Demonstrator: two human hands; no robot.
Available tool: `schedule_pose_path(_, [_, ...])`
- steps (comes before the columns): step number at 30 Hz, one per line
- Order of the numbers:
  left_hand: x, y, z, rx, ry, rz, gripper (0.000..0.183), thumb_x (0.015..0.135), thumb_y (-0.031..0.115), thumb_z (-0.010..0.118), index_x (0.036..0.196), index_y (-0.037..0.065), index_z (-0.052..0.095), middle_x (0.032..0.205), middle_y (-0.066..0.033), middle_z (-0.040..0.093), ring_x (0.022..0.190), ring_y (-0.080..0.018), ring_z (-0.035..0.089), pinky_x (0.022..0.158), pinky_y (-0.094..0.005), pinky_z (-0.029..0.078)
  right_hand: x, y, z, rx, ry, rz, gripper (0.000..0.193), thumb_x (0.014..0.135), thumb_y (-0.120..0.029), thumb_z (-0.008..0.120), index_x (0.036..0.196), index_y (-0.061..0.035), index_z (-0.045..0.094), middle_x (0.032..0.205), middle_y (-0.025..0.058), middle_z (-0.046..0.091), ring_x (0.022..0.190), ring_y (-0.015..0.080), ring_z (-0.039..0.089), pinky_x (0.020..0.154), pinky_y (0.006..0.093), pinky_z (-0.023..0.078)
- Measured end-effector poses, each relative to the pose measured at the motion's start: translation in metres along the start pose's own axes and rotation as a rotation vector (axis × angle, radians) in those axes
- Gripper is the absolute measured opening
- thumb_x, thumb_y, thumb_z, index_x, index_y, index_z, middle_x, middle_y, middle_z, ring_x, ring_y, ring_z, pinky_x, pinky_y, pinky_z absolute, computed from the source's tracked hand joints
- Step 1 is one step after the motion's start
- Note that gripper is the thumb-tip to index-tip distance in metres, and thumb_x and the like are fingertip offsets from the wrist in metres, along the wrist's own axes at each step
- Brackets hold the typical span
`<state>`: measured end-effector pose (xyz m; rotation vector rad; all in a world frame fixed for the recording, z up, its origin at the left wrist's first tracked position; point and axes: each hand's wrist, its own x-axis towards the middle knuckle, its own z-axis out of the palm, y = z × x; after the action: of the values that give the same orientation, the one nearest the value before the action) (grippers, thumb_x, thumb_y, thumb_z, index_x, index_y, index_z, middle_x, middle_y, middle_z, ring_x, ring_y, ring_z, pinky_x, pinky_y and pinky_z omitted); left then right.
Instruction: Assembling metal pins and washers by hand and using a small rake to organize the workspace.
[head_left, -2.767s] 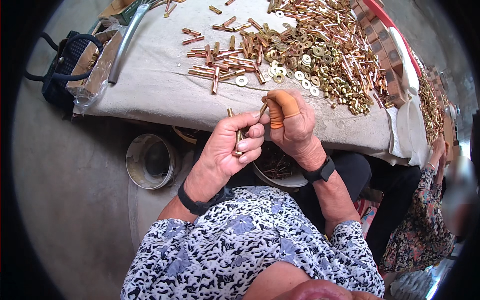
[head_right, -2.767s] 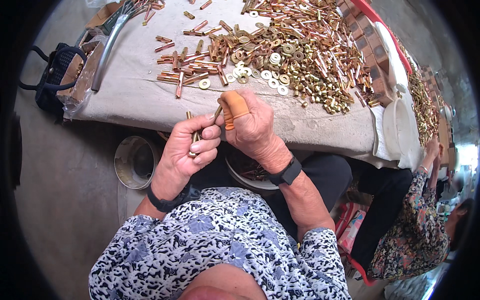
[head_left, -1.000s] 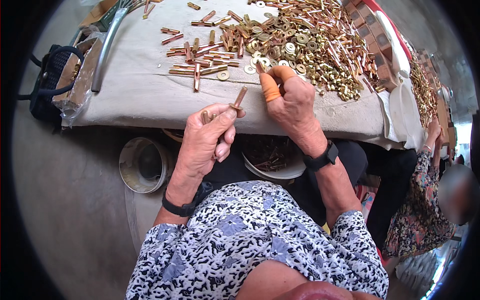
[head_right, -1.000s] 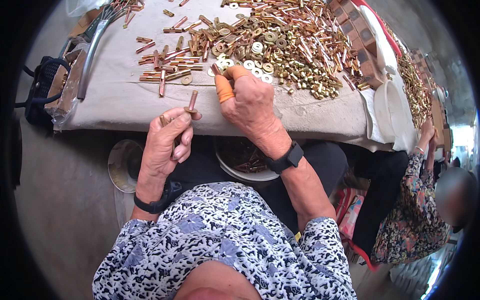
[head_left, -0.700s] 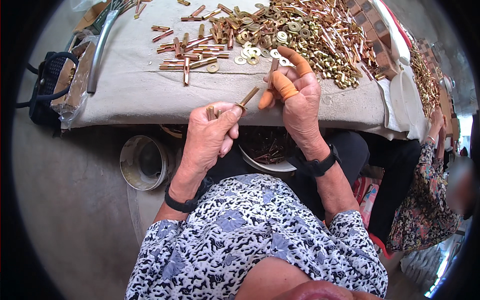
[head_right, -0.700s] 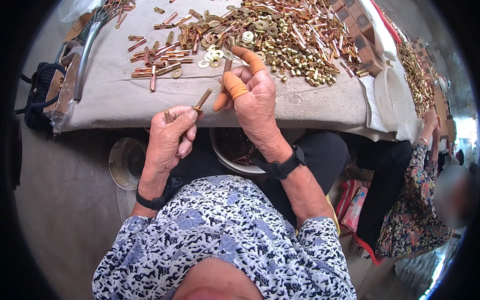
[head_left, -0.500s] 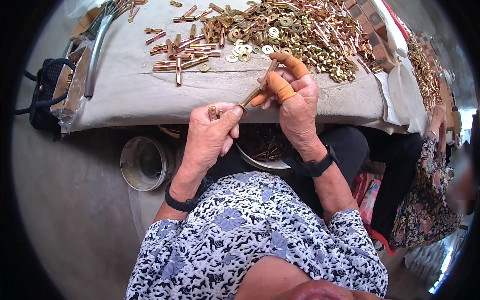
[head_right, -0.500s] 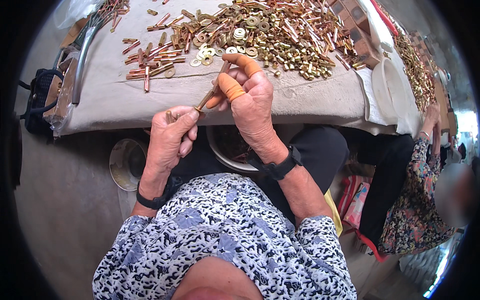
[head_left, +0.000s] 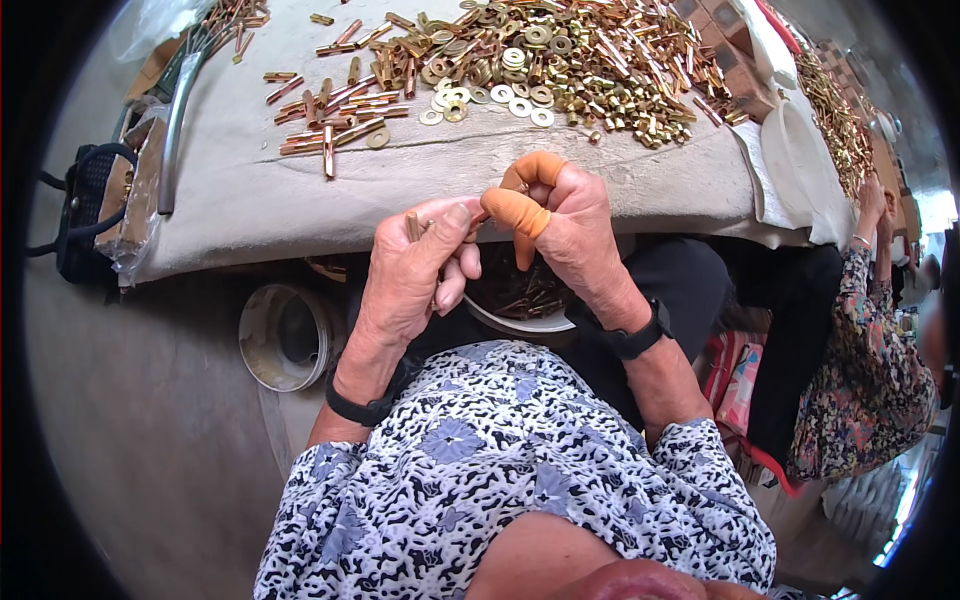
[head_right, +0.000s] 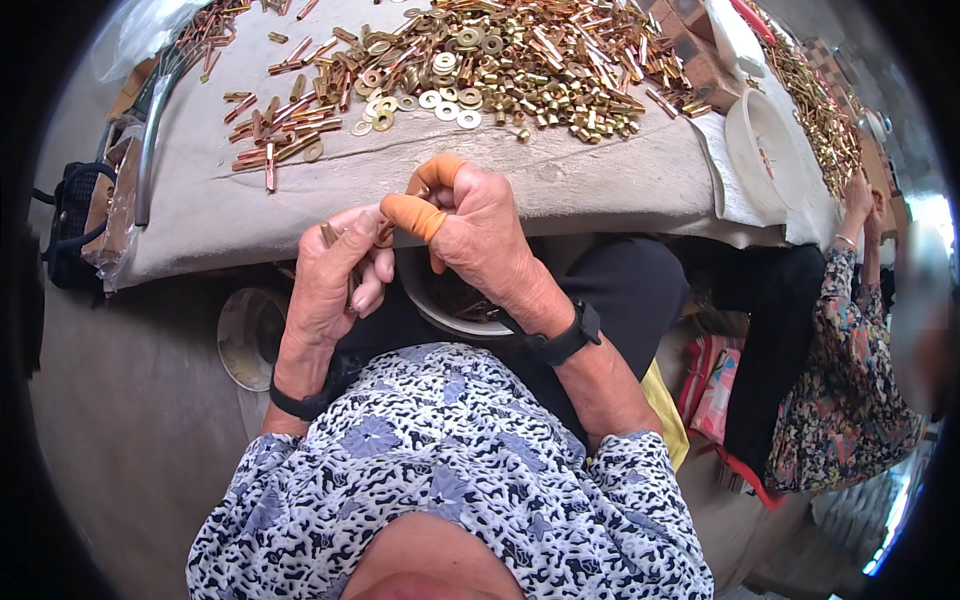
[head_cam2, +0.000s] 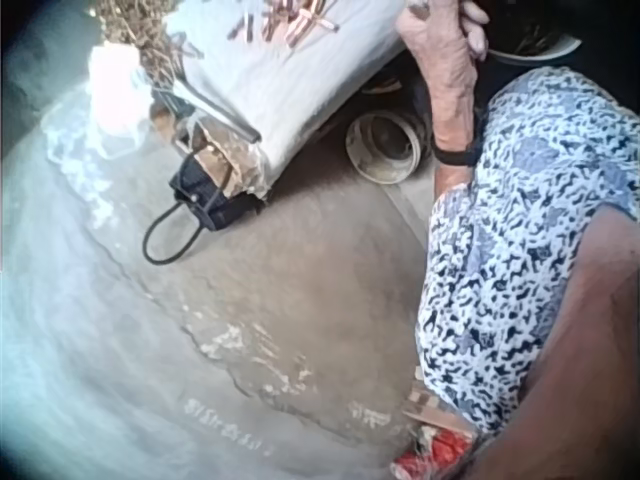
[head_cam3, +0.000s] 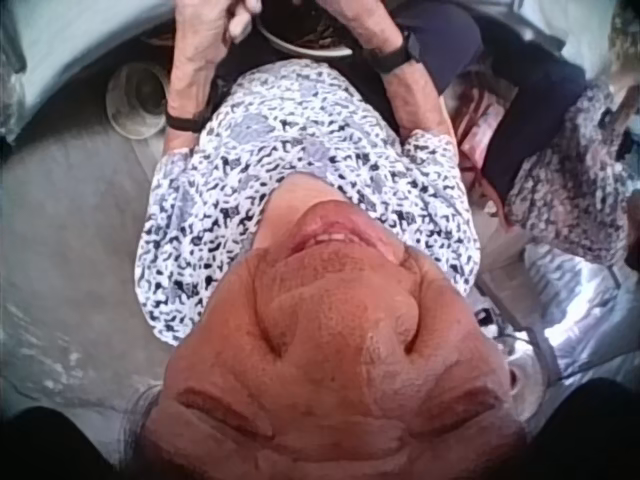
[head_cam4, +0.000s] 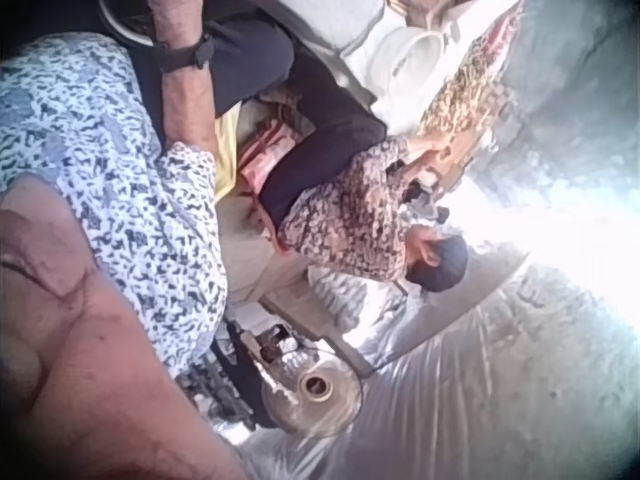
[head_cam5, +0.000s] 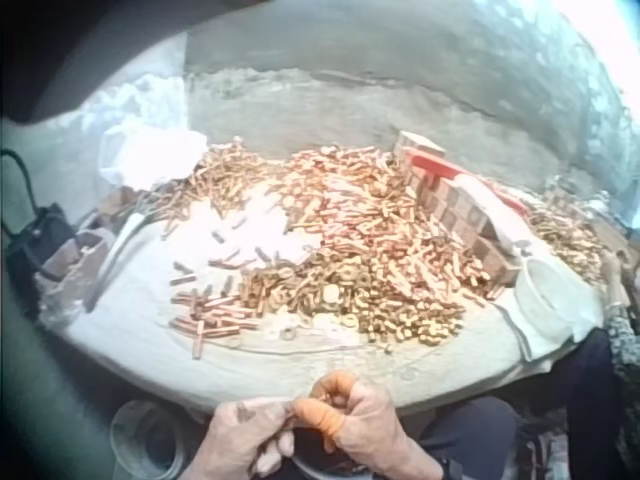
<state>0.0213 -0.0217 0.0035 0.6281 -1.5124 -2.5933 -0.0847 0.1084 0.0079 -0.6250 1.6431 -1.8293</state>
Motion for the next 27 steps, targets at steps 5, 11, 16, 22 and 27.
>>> schedule_pose_path(5, [0.004, -0.005, -0.003, 0.076, -0.056, -0.040, 0.025, 0.091, 0.021, 0.061, 0.097, -0.003, 0.060, 0.059, -0.0044, 0.055, 0.034, -0.0042, 0.038, 0.030, -0.0178, 0.028, -0.007, -0.006, -0.009, -0.098, 0.029, 0.051, 0.020, 0.086, -0.017, 0.066, 0.082, 0.0016, 0.062, 0.061, 0.0025, 0.058, 0.045, 0.0045, 0.047, 0.037, 0.0215, 0.035])
schedule_pose_path(11, [0.008, -0.005, -0.001, 0.092, 0.000, -0.051, 0.022, 0.090, 0.019, 0.062, 0.094, -0.003, 0.059, 0.059, -0.0034, 0.054, 0.034, -0.0034, 0.036, 0.030, -0.0179, 0.026, 0.022, 0.000, -0.063, -1.139, 0.458, -0.484, 0.014, 0.082, -0.018, 0.066, 0.085, -0.0045, 0.065, 0.074, 0.0144, 0.064, 0.068, 0.0302, 0.063, 0.060, 0.0379, 0.049])
schedule_pose_path(16, [0.010, -0.003, -0.001, 0.091, -0.005, -0.064, 0.022, 0.090, 0.019, 0.062, 0.093, -0.002, 0.059, 0.058, -0.0033, 0.054, 0.033, -0.0030, 0.034, 0.029, -0.0181, 0.023, 0.029, 0.003, -0.073, -1.207, 0.370, -0.417, 0.018, 0.082, -0.020, 0.066, 0.089, -0.0038, 0.066, 0.077, 0.0159, 0.064, 0.070, 0.0304, 0.064, 0.063, 0.0382, 0.050])
schedule_pose_path(22, [0.009, -0.003, -0.002, 0.097, 0.003, -0.071, 0.020, 0.090, 0.018, 0.062, 0.093, -0.001, 0.060, 0.058, -0.0026, 0.054, 0.032, -0.0024, 0.034, 0.029, -0.0180, 0.023, 0.000, -0.001, -0.032, -0.340, 0.108, -0.244, 0.017, 0.083, 0.001, 0.060, 0.098, -0.0022, 0.066, 0.074, 0.0090, 0.065, 0.063, 0.0154, 0.065, 0.056, 0.0259, 0.049])
schedule_pose_path(27, [0.007, -0.003, -0.004, 0.142, -0.006, -0.050, 0.018, 0.089, 0.018, 0.062, 0.091, 0.000, 0.060, 0.058, -0.0020, 0.055, 0.034, -0.0026, 0.036, 0.030, -0.0178, 0.025, -0.002, 0.007, -0.029, -0.352, -0.024, -0.425, 0.021, 0.080, 0.010, 0.055, 0.097, 0.0024, 0.064, 0.083, 0.0084, 0.063, 0.069, 0.0144, 0.066, 0.060, 0.0238, 0.052])
